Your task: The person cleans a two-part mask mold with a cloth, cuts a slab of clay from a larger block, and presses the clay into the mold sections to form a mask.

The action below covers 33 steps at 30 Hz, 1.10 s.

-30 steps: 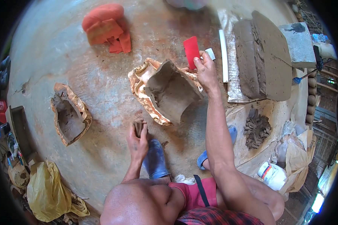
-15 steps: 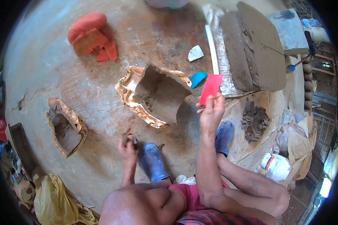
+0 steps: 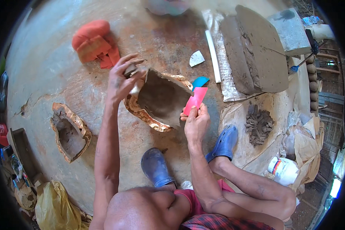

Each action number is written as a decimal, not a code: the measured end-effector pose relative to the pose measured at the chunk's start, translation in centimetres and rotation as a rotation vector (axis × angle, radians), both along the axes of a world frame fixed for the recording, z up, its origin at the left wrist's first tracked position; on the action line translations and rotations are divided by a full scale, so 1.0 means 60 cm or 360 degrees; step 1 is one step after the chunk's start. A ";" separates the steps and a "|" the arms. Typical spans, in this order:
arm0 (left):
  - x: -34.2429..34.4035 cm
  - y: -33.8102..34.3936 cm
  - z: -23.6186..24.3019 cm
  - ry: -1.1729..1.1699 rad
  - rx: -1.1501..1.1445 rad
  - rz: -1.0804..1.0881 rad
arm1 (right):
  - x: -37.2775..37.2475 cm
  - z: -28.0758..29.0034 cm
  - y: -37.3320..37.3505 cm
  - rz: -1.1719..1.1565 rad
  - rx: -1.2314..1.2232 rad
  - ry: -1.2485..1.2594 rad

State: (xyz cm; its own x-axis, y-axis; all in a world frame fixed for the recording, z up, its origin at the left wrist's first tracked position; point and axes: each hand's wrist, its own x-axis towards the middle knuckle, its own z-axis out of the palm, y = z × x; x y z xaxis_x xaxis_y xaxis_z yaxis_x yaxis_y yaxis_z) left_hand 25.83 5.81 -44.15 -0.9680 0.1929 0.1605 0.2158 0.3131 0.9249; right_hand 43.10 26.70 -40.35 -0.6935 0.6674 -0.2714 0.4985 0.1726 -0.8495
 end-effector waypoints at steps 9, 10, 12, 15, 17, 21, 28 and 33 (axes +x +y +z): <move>0.033 0.031 -0.009 -0.0224 -0.0323 -0.0090 | -0.053 -0.017 0.029 0.0217 -0.0077 -0.0118; 0.035 0.031 -0.013 -0.0225 -0.0329 -0.0074 | -0.061 -0.020 0.027 0.0233 -0.0084 -0.0116; 0.039 0.029 -0.020 -0.0163 -0.0439 0.0008 | -0.074 -0.030 0.023 0.0271 -0.0010 -0.0121; 0.044 0.036 -0.014 -0.0267 -0.0326 0.0067 | -0.085 -0.054 0.038 0.0550 0.0161 -0.0184; 0.046 0.027 -0.025 -0.0241 -0.0322 0.0090 | -0.096 -0.054 0.029 0.0591 0.0143 -0.0256; 0.052 0.025 -0.030 -0.0257 -0.0230 0.0135 | -0.120 -0.059 0.033 0.0674 0.0031 -0.0243; 0.063 0.016 -0.040 -0.0228 -0.0229 0.0182 | -0.149 -0.080 0.021 0.0848 -0.0314 -0.0080; 0.070 0.020 -0.034 -0.0225 -0.0223 0.0292 | -0.144 -0.060 -0.022 0.1011 -0.0187 -0.0373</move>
State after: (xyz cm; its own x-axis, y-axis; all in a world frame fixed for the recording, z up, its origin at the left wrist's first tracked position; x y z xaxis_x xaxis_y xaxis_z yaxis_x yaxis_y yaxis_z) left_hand 30.03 7.02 -46.18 -0.9997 0.0229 0.0055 0.0154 0.4624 0.8866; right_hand 34.49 25.40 -43.93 -0.8548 0.1078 -0.5077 0.5040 0.4057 -0.7625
